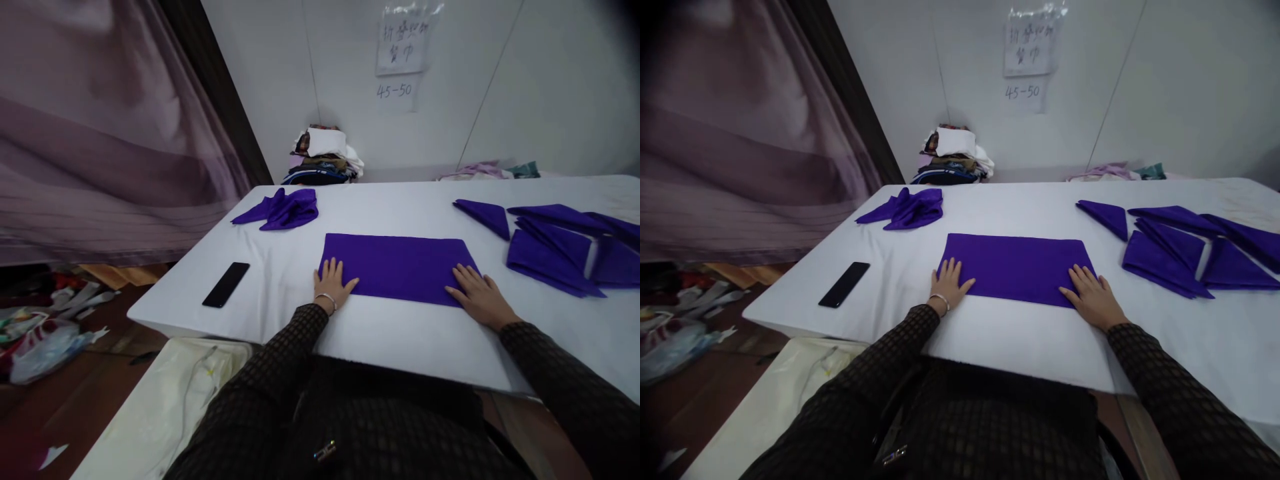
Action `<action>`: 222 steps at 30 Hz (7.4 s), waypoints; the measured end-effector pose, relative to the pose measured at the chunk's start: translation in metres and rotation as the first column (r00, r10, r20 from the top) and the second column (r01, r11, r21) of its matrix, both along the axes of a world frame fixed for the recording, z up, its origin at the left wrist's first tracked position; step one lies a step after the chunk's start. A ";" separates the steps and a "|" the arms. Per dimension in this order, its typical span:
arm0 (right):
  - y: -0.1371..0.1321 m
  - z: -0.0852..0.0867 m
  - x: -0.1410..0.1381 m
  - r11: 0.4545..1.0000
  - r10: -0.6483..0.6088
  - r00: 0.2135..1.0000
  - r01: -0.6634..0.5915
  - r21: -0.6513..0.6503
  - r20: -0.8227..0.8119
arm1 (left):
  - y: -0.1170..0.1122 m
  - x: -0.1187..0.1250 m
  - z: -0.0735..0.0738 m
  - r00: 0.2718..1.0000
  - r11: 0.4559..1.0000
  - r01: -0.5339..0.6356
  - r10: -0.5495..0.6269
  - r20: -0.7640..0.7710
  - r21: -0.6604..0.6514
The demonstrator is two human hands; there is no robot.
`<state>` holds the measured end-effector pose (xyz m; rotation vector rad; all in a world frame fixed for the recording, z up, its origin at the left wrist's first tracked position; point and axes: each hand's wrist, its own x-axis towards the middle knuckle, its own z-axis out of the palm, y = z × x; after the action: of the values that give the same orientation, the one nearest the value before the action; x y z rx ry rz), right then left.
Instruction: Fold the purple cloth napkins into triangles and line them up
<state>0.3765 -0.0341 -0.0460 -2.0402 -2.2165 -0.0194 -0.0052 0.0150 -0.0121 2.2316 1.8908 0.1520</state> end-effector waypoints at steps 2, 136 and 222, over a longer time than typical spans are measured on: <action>0.000 -0.001 0.000 1.000 0.006 1.000 -0.006 0.007 -0.007 | -0.001 -0.027 0.001 0.995 0.997 -0.083 0.083 -0.060 -0.006; -0.042 0.037 -0.260 0.782 0.595 0.692 -0.615 0.096 -0.410 | 0.052 -0.109 0.022 0.945 0.973 -0.231 0.227 0.235 -0.010; 0.004 0.056 -0.193 0.828 0.530 0.732 -0.556 0.075 -0.428 | 0.081 -0.105 0.011 0.876 0.980 -0.183 0.198 0.441 -0.077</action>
<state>0.1839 -0.0302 0.0105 -1.1646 -2.4150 0.5118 -0.1097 0.0959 -0.0015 1.7820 1.8240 0.6066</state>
